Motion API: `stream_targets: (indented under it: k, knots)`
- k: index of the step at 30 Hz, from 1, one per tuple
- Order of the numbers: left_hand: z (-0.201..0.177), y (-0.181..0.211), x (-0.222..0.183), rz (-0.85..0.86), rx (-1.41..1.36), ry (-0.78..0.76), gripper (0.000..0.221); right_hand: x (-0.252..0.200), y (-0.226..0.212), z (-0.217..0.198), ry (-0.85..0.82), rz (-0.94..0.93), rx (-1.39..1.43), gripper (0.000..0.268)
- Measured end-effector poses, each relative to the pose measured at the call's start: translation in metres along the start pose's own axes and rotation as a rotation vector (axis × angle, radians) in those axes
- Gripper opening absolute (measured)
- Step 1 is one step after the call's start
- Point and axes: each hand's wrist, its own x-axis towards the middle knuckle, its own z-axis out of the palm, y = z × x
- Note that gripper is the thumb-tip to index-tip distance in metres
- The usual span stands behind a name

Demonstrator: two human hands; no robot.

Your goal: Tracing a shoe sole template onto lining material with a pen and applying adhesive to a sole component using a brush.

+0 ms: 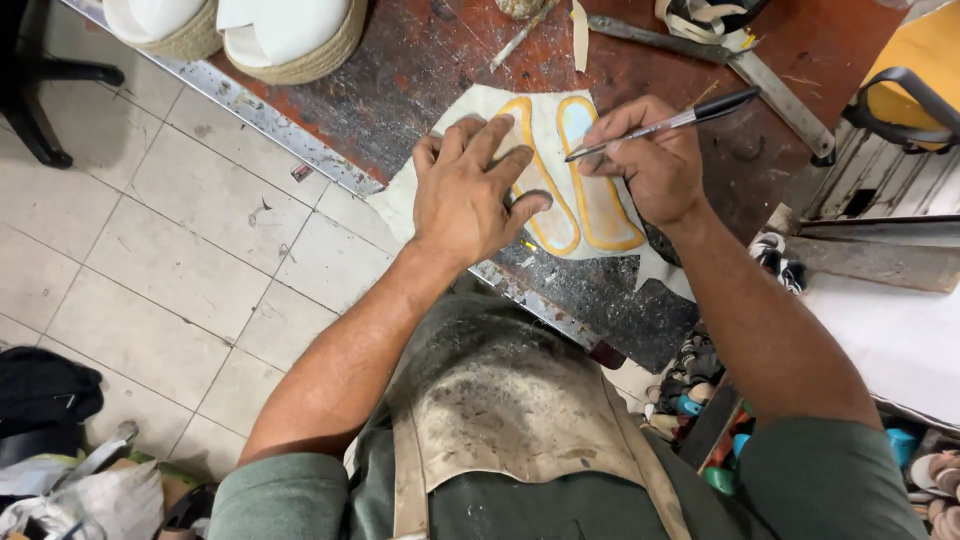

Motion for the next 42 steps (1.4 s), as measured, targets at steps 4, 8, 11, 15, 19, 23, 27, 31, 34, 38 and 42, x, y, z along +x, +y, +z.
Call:
stream_targets:
  k: [4,8,11,15,19,23,27,31,34,38,42]
  knots:
    - [0.0,0.005,0.003,-0.012,0.047,0.044,0.065,0.001,0.003,-0.002,-0.004,0.003,0.031,0.016]
    - [0.002,0.011,0.002,-0.015,0.171,0.059,0.061,0.003,0.0,0.003,-0.009,-0.118,-0.075,0.017]
    - [-0.005,0.022,0.002,-0.037,0.149,0.0,0.062,0.006,0.019,-0.007,-0.022,-0.132,-0.024,0.015]
    - [-0.03,0.041,0.004,-0.078,0.12,-0.321,0.069,0.006,0.027,-0.01,-0.029,-0.122,0.05,0.014]
    - [-0.039,0.049,0.011,-0.074,0.17,-0.446,0.075,0.002,0.01,-0.005,-0.061,-0.192,-0.056,0.013]
    - [-0.042,0.05,0.025,-0.075,0.201,-0.55,0.081,0.014,-0.006,-0.003,-0.109,-0.289,-0.137,0.014]
    - [-0.035,0.047,0.027,-0.12,0.157,-0.543,0.086,0.022,-0.001,0.002,-0.123,-0.277,-0.153,0.015]
    - [-0.039,0.043,0.028,-0.154,0.088,-0.527,0.082,0.026,-0.001,0.007,-0.129,-0.269,-0.207,0.016]
    - [-0.037,0.04,0.028,-0.173,0.068,-0.539,0.081,0.029,-0.003,0.01,-0.156,-0.267,-0.307,0.014]
    - [-0.042,0.04,0.029,-0.182,0.058,-0.552,0.079,0.036,-0.014,0.019,-0.097,-0.258,-0.428,0.013]
    - [-0.047,0.044,0.031,-0.188,0.073,-0.582,0.078,0.044,-0.016,0.023,-0.037,-0.278,-0.543,0.009]
